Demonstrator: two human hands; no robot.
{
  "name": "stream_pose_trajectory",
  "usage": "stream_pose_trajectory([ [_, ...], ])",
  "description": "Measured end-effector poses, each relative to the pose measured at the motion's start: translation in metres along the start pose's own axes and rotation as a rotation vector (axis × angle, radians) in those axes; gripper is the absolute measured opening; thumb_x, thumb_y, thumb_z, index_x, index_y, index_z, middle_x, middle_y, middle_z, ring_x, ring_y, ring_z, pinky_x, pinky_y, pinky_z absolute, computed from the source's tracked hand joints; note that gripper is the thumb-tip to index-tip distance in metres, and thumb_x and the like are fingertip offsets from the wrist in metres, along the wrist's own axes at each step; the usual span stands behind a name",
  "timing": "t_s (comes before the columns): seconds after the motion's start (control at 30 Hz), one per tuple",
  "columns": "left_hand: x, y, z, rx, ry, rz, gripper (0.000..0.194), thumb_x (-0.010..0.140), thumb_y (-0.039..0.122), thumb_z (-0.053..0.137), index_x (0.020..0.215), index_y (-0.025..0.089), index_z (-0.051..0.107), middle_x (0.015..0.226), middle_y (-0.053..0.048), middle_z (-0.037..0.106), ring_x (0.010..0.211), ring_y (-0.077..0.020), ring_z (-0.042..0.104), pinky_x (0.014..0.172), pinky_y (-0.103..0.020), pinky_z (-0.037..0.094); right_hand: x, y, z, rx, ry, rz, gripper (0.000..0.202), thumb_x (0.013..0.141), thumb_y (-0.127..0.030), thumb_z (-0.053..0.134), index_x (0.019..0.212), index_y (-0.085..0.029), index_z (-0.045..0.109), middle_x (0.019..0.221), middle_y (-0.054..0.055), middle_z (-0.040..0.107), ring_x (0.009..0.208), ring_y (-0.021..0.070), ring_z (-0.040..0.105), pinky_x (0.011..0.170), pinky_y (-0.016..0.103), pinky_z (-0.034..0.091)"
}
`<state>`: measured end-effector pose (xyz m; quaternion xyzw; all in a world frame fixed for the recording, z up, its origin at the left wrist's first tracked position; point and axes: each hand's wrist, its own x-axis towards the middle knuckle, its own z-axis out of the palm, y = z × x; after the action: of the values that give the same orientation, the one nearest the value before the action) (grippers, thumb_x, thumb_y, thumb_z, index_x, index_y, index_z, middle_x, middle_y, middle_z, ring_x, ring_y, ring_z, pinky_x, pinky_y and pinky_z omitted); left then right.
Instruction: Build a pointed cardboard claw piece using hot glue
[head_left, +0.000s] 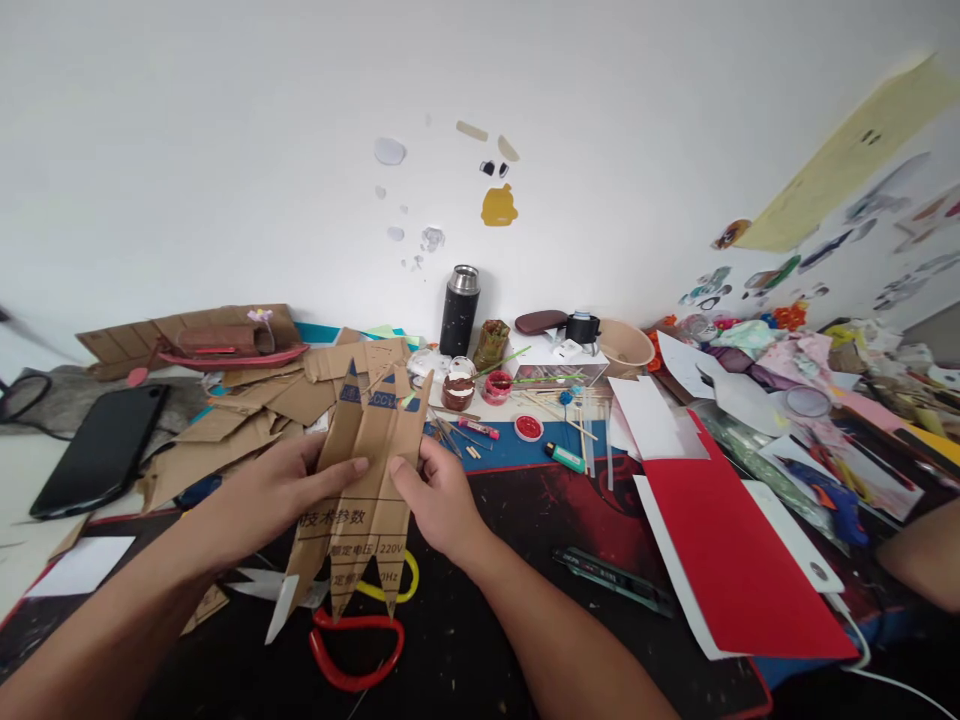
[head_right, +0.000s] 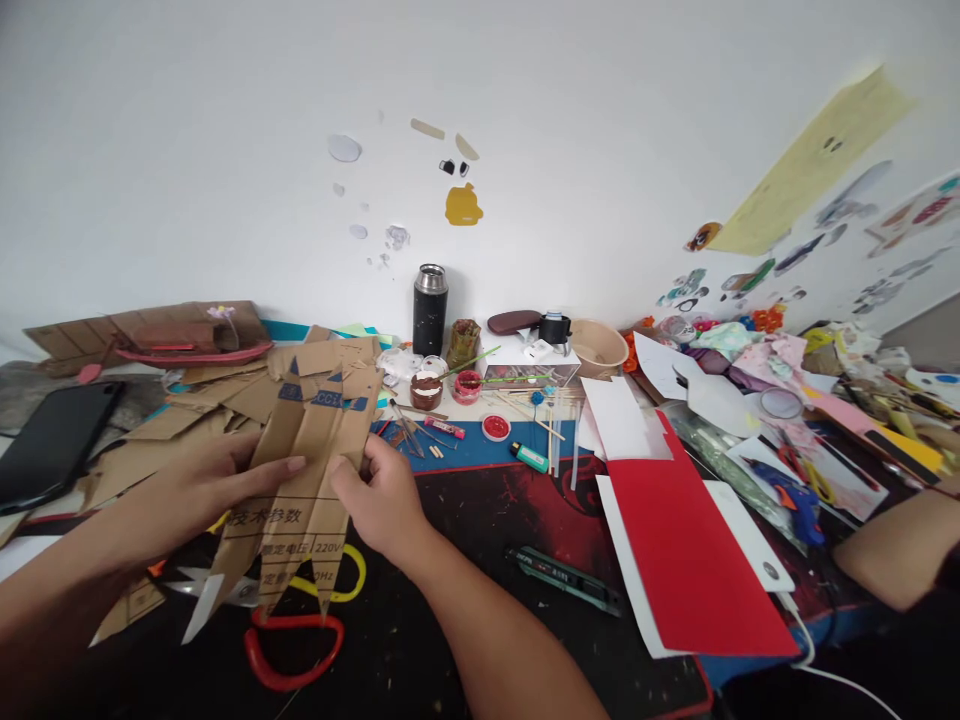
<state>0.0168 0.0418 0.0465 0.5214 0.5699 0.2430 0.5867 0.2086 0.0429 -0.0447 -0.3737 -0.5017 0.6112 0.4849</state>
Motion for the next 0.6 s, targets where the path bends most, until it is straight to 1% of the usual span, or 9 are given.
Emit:
stream_pose_trajectory([
  [0.1,0.002,-0.006,0.001,0.021,-0.066,0.031,0.062,0.076,0.060,0.089,0.124,0.022,0.080,0.115,-0.007,0.090,0.108,-0.0387,0.084,0.088,-0.043,0.068,0.002,-0.001,-0.002,-0.013,0.017,0.003,0.023,0.093,-0.046,0.073,0.103,-0.025,0.071,0.097,0.003,0.079,0.098,0.0259,0.075,0.091,0.039,0.062],
  [0.2,0.005,-0.013,0.000,0.092,-0.046,0.055,0.060,0.081,0.061,0.085,0.126,0.022,0.081,0.113,-0.008,0.089,0.110,-0.0389,0.082,0.090,-0.044,0.068,0.003,0.000,-0.001,0.008,0.007,0.016,0.024,0.093,-0.048,0.074,0.102,-0.025,0.070,0.098,0.003,0.078,0.097,0.0255,0.075,0.093,0.040,0.062],
  [0.23,0.006,-0.013,0.000,0.107,-0.033,0.059,0.061,0.081,0.063,0.084,0.125,0.021,0.081,0.112,-0.008,0.089,0.110,-0.0394,0.082,0.090,-0.045,0.068,0.003,0.000,-0.001,0.021,-0.003,0.024,0.026,0.093,-0.049,0.075,0.103,-0.025,0.070,0.097,0.002,0.077,0.094,0.0248,0.074,0.090,0.039,0.063],
  [0.3,0.005,-0.011,0.000,0.110,-0.015,0.062,0.062,0.078,0.064,0.084,0.123,0.021,0.081,0.110,-0.008,0.089,0.109,-0.0401,0.082,0.090,-0.045,0.068,0.003,0.002,-0.001,0.035,-0.027,0.059,0.030,0.093,-0.052,0.077,0.104,-0.025,0.070,0.089,0.000,0.073,0.079,0.0216,0.070,0.075,0.035,0.062],
  [0.37,0.004,-0.005,0.000,0.104,0.002,0.057,0.061,0.072,0.062,0.087,0.118,0.021,0.082,0.108,-0.008,0.089,0.106,-0.0406,0.083,0.088,-0.044,0.068,0.002,0.003,-0.001,0.033,-0.049,0.101,0.033,0.093,-0.055,0.079,0.104,-0.025,0.069,0.082,-0.002,0.067,0.064,0.0171,0.060,0.057,0.029,0.055],
  [0.4,0.003,-0.002,0.001,0.111,0.014,0.055,0.059,0.070,0.062,0.087,0.114,0.022,0.083,0.106,-0.008,0.090,0.105,-0.0409,0.083,0.087,-0.043,0.068,0.001,0.004,-0.001,0.030,-0.056,0.116,0.035,0.093,-0.055,0.079,0.105,-0.024,0.068,0.079,-0.003,0.065,0.058,0.0152,0.055,0.052,0.028,0.051],
  [0.43,0.003,0.001,0.001,0.127,0.026,0.053,0.056,0.069,0.062,0.086,0.109,0.023,0.083,0.104,-0.008,0.090,0.104,-0.0411,0.083,0.085,-0.042,0.068,0.001,0.005,-0.002,0.027,-0.062,0.124,0.035,0.093,-0.056,0.080,0.105,-0.024,0.068,0.078,-0.004,0.063,0.056,0.0138,0.052,0.049,0.027,0.048],
  [0.5,0.002,0.004,0.001,0.173,0.048,0.060,0.051,0.069,0.065,0.083,0.100,0.024,0.083,0.099,-0.008,0.089,0.101,-0.0412,0.083,0.081,-0.041,0.067,0.001,0.007,-0.002,0.018,-0.063,0.124,0.036,0.094,-0.056,0.080,0.106,-0.024,0.068,0.078,-0.004,0.063,0.054,0.0128,0.051,0.048,0.026,0.048],
  [0.6,0.004,0.002,-0.001,0.239,0.041,0.073,0.049,0.074,0.067,0.078,0.097,0.024,0.082,0.093,-0.008,0.088,0.101,-0.0412,0.083,0.080,-0.042,0.066,0.000,0.009,-0.001,0.003,-0.059,0.138,0.035,0.095,-0.055,0.079,0.108,-0.024,0.070,0.078,-0.004,0.064,0.055,0.0131,0.053,0.049,0.026,0.050],
])
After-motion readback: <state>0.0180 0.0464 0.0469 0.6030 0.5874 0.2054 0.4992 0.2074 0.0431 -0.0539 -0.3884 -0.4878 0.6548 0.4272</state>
